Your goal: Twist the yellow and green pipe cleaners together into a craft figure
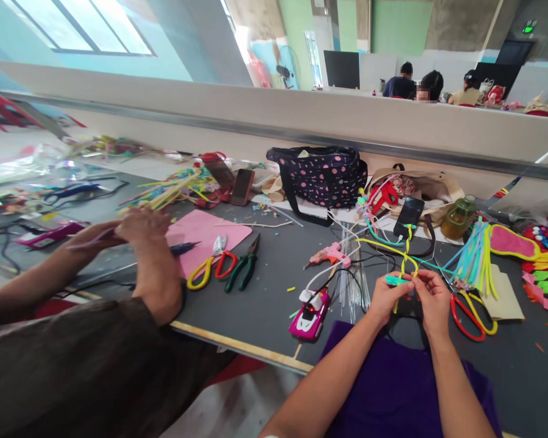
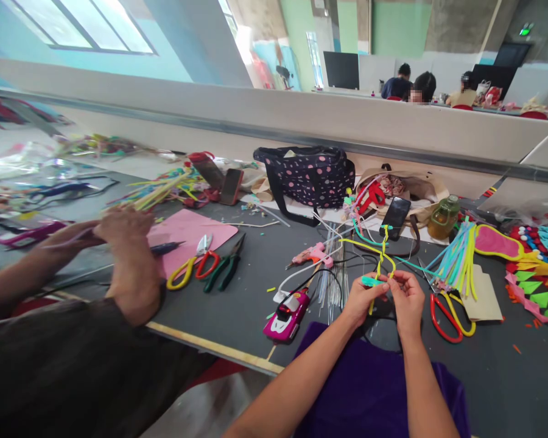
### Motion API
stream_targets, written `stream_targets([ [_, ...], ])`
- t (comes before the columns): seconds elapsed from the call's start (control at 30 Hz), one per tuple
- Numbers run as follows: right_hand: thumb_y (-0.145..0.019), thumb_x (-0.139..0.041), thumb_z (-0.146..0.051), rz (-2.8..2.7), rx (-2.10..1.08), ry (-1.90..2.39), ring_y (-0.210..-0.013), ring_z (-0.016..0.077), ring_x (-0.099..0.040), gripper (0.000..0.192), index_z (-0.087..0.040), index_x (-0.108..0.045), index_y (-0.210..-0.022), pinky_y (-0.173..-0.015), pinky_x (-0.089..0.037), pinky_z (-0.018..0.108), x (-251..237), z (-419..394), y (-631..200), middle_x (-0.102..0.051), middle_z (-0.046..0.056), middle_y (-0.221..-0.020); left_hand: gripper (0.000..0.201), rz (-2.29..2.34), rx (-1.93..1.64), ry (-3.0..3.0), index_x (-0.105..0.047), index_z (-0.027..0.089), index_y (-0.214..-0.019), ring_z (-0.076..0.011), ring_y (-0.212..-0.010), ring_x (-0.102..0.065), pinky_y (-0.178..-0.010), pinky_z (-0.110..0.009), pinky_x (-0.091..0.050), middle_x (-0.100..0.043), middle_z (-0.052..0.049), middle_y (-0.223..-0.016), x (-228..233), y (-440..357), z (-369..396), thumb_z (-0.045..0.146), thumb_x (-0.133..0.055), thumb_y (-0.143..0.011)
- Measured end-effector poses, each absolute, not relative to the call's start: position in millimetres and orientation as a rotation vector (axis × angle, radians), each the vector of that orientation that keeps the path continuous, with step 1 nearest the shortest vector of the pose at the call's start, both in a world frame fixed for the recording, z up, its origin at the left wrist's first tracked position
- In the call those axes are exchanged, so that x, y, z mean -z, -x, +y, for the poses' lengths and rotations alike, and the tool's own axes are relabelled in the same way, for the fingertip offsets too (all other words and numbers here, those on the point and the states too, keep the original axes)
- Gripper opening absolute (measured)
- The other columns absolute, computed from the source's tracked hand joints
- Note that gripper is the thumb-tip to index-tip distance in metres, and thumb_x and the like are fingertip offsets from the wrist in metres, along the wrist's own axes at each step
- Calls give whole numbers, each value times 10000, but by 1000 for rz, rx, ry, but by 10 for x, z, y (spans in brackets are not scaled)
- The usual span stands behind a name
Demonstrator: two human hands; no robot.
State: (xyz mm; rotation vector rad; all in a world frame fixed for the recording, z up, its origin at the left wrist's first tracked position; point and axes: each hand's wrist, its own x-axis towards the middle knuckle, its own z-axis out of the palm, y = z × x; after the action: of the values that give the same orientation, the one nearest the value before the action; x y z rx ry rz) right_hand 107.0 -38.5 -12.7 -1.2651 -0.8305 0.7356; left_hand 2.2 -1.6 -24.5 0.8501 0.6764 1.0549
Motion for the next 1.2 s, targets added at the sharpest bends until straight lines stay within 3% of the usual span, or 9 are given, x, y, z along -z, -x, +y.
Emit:
stream_targets([
  [0.5, -733, -693, -422, -855, -754, 1282, -738, 185, -622, 308, -172, -643, -907, -649, -485, 290, 247, -386, -1088, -683, 51, -809, 203, 777, -1093, -928, -710, 120, -698, -94, -521, -510, -533, -222, -401, -612, -11, -600, 243, -16, -19, 271, -785, -585],
  [0.8, -731, -684, -430, -889, -708, 1327, -648, 158, -570, 280, -171, -661, -834, -553, -435, 251, 189, -401, -1084, -667, 31, -744, 196, 771, -1073, -944, -706, 115, -694, -99, -516, -520, -540, -228, -396, -615, -17, -592, 247, -10, -16, 264, -774, -586],
  [1.2, -729, -674, -435, -896, -660, 1343, -610, 143, -543, 258, -181, -633, -755, -544, -426, 241, 179, -405, -1076, -617, 0, -673, 212, 766, -1048, -931, -695, 120, -675, -105, -500, -516, -537, -236, -398, -598, -8, -569, 237, -26, -34, 274, -784, -559],
])
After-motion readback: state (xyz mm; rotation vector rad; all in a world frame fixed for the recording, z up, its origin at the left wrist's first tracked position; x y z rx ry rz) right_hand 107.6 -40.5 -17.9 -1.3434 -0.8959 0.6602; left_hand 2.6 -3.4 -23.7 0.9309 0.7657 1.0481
